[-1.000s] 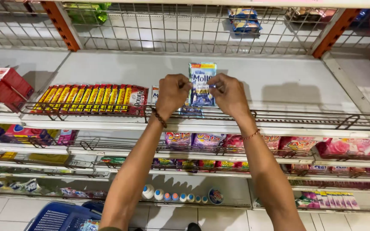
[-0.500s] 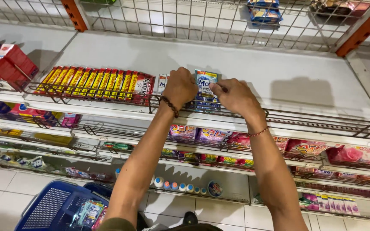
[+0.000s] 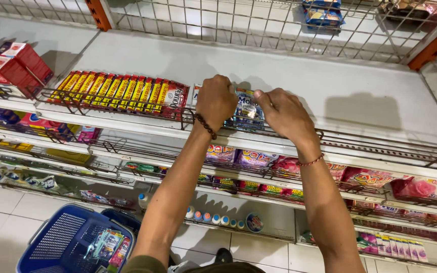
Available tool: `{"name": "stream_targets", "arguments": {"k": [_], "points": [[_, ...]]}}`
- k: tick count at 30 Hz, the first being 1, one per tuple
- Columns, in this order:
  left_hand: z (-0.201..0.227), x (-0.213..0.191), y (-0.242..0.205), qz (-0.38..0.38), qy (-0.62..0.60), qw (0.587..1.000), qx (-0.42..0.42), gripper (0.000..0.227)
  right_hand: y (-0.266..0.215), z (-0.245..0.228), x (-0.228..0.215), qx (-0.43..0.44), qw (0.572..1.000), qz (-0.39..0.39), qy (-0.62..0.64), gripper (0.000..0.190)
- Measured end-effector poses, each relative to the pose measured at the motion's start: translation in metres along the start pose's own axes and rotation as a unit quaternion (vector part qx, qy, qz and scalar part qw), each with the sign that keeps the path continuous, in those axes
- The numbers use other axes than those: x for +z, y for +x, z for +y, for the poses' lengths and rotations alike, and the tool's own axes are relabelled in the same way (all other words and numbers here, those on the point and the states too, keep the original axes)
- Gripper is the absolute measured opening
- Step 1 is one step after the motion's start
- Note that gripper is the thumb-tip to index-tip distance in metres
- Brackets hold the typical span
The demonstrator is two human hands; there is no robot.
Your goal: Selecting detergent sachets and snack packets from supermarket shelves and placing them into a shopping basket.
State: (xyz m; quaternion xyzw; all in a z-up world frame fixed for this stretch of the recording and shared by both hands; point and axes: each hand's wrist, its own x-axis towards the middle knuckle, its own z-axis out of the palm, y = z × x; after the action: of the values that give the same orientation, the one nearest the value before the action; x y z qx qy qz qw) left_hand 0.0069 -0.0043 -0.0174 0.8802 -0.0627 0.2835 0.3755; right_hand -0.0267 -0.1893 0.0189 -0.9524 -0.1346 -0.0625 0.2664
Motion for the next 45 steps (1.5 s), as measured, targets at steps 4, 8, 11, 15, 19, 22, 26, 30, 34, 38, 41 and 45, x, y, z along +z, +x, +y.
{"name": "stream_targets", "arguments": {"k": [4,8,11,15,19,22,26,30,34,38,41,45], "points": [[-0.002,0.002,0.000,-0.002,0.017,1.000,-0.020,0.023,0.001,0.004,0.004,-0.064,0.998,0.001,0.011,0.062],[-0.003,0.005,0.002,-0.003,0.034,0.999,-0.027,0.024,0.001,0.000,0.000,-0.087,0.994,-0.058,0.013,0.067],[-0.004,0.006,0.002,-0.011,0.033,0.998,-0.045,0.026,0.001,-0.001,0.001,-0.075,0.992,-0.103,-0.012,0.071],[-0.006,0.008,0.002,-0.010,0.016,0.998,-0.058,0.026,-0.001,-0.009,-0.003,-0.056,0.989,-0.133,-0.043,0.072],[-0.007,0.009,0.004,-0.018,0.020,0.998,-0.056,0.026,0.000,-0.009,-0.003,-0.047,0.987,-0.147,-0.052,0.071],[-0.007,0.009,0.005,-0.027,0.025,0.998,-0.050,0.027,-0.001,-0.010,-0.003,-0.050,0.985,-0.153,-0.055,0.070],[-0.007,0.008,0.005,-0.033,0.025,0.998,-0.045,0.027,-0.002,-0.013,-0.005,-0.040,0.985,-0.153,-0.068,0.066],[-0.011,0.012,0.004,-0.021,0.023,0.999,-0.033,0.027,-0.001,-0.006,-0.001,-0.063,0.986,-0.140,-0.067,0.066],[-0.018,0.019,0.003,0.007,0.020,1.000,-0.016,0.026,0.000,-0.002,0.002,-0.073,0.987,-0.131,-0.058,0.068],[-0.013,0.015,0.004,0.026,0.019,0.999,0.006,0.024,-0.010,-0.014,-0.006,-0.057,0.993,-0.079,-0.067,0.066],[-0.008,0.009,0.001,0.048,0.023,0.998,0.041,0.024,-0.016,-0.010,-0.002,-0.105,0.993,-0.006,-0.046,0.063],[0.007,-0.007,-0.006,0.126,-0.033,0.984,0.119,0.018,-0.024,-0.002,0.003,-0.252,0.956,0.148,0.006,0.048]]}}
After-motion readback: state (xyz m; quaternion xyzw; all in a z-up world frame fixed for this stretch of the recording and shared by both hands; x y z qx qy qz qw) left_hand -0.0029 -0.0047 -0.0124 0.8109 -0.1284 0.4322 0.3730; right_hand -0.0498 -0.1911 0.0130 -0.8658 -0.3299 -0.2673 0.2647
